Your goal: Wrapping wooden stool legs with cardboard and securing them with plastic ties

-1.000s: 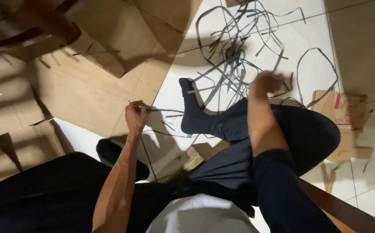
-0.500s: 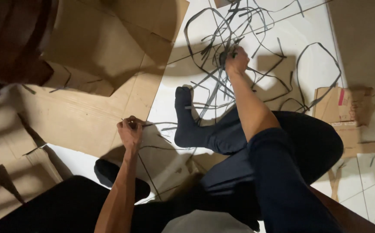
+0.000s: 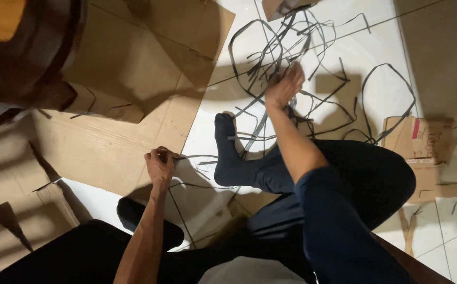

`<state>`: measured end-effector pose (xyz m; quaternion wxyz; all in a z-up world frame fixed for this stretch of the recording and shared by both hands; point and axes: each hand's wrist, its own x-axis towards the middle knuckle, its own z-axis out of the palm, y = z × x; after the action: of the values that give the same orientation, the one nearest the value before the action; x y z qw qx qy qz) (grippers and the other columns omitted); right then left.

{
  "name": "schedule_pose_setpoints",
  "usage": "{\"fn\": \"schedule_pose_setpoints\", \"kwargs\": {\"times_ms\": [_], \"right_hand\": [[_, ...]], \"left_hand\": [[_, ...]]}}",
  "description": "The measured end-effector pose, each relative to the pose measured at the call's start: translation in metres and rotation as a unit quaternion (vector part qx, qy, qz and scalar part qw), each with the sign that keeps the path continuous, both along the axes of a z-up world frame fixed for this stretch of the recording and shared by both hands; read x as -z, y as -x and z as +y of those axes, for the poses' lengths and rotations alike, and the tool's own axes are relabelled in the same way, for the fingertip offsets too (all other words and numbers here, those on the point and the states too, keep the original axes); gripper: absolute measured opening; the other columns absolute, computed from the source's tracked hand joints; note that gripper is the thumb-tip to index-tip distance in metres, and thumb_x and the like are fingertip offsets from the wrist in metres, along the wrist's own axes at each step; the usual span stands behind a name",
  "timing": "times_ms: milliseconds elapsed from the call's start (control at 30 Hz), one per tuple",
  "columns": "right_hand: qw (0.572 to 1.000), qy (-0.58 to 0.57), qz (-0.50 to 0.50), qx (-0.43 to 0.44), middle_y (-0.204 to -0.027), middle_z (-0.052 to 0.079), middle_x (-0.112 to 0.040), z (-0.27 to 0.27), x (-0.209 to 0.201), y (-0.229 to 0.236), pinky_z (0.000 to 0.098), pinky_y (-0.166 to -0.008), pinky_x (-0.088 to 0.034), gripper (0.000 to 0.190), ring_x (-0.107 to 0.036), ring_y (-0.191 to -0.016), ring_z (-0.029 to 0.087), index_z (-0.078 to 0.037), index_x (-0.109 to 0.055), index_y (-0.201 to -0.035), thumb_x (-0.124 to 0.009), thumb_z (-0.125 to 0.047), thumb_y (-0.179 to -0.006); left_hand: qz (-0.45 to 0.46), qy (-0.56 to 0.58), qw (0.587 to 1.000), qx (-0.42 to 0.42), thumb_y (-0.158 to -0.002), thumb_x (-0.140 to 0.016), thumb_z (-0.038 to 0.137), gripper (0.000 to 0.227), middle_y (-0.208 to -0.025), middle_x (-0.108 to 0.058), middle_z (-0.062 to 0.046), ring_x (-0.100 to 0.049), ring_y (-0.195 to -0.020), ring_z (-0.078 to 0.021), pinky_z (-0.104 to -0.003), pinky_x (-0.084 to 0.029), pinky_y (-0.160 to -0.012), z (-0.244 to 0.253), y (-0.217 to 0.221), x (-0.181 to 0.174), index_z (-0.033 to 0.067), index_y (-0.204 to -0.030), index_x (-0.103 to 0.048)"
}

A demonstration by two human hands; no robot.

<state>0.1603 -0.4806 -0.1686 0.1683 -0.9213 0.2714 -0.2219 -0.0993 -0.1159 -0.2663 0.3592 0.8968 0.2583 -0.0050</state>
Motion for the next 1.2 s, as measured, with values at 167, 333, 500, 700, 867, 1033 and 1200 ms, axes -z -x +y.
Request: {"fn": "schedule_pose_setpoints", "kwargs": {"times_ms": [167, 333, 500, 700, 867, 1033, 1200], "right_hand": [[0.983, -0.021, -0.136, -0.125, -0.139, 0.011, -0.050, 0.064, -0.046, 0.040, 0.0542, -0.099, -0.041, 0.059, -0.050, -0.126, 0.038, -0.014, -0.044, -0.149, -0.061, 0.000, -0.093], [0.929, -0.105, -0.151, -0.322, -0.115, 0.018, -0.065, 0.138, -0.062, 0.127, 0.0580, -0.104, -0.037, 0.018, -0.058, -0.116, 0.041, -0.005, -0.066, -0.115, -0.061, -0.003, -0.097], [0.802, -0.150, -0.065, -0.575, -0.103, 0.000, -0.066, 0.186, -0.042, 0.209, 0.0366, -0.090, -0.053, 0.019, -0.068, -0.098, 0.026, -0.016, -0.069, -0.112, -0.054, -0.011, -0.101], [0.781, -0.173, 0.086, -0.594, -0.081, 0.016, -0.072, 0.217, -0.075, 0.233, 0.0523, -0.069, -0.058, 0.040, -0.075, -0.085, 0.039, -0.022, -0.051, -0.135, -0.046, -0.015, -0.096], [0.790, -0.246, -0.020, -0.562, -0.108, 0.022, -0.073, 0.231, -0.195, 0.246, 0.0596, -0.078, -0.054, 0.007, -0.069, -0.092, 0.049, -0.009, -0.051, -0.109, -0.048, -0.011, -0.103], [0.786, -0.277, -0.018, -0.553, -0.091, 0.010, -0.077, 0.242, -0.184, 0.239, 0.0463, -0.080, -0.057, 0.011, -0.073, -0.089, 0.037, -0.014, -0.065, -0.099, -0.057, -0.019, -0.104], [0.817, -0.326, 0.024, -0.475, -0.061, 0.000, -0.069, 0.251, -0.113, 0.226, 0.0389, -0.070, -0.057, 0.014, -0.069, -0.066, 0.023, -0.023, -0.071, -0.088, -0.064, -0.026, -0.099]], "left_hand": [[0.009, 0.018, 1.000, -0.006, -0.081, -0.074, 0.024, 0.035, -0.108, -0.054, -0.019, -0.068, -0.096, -0.0464, -0.053, -0.059, -0.083, -0.003, -0.001, 0.000, 0.0086, -0.109, -0.059], [-0.045, 0.143, 0.987, -0.050, -0.088, -0.074, 0.032, 0.026, -0.104, -0.063, -0.016, -0.071, -0.099, -0.0384, -0.046, -0.058, -0.084, -0.029, -0.021, -0.076, 0.0134, -0.105, -0.068], [-0.009, 0.381, 0.916, -0.121, -0.104, -0.049, 0.060, 0.050, -0.112, -0.074, -0.015, -0.071, -0.109, -0.0357, -0.051, -0.056, -0.085, -0.037, -0.041, -0.138, 0.0183, -0.121, -0.070], [-0.192, 0.438, 0.853, -0.208, -0.099, -0.069, 0.022, 0.014, -0.074, -0.069, -0.009, -0.065, -0.062, -0.0165, -0.030, -0.059, -0.056, -0.014, -0.038, -0.183, 0.0104, -0.106, -0.074], [-0.312, 0.526, 0.738, -0.284, -0.107, -0.055, 0.025, 0.022, -0.083, -0.065, 0.001, -0.069, -0.080, -0.0113, -0.030, -0.062, -0.081, 0.015, -0.010, -0.258, 0.0082, -0.116, -0.065], [-0.408, 0.517, 0.692, -0.296, -0.106, -0.056, 0.030, 0.020, -0.089, -0.069, 0.003, -0.073, -0.089, -0.0116, -0.031, -0.060, -0.087, 0.041, 0.038, -0.311, 0.0136, -0.114, -0.065], [-0.476, 0.480, 0.678, -0.290, -0.105, -0.058, 0.033, 0.020, -0.090, -0.072, 0.002, -0.075, -0.092, -0.0127, -0.035, -0.059, -0.093, 0.048, 0.082, -0.334, 0.0152, -0.110, -0.067]]}}
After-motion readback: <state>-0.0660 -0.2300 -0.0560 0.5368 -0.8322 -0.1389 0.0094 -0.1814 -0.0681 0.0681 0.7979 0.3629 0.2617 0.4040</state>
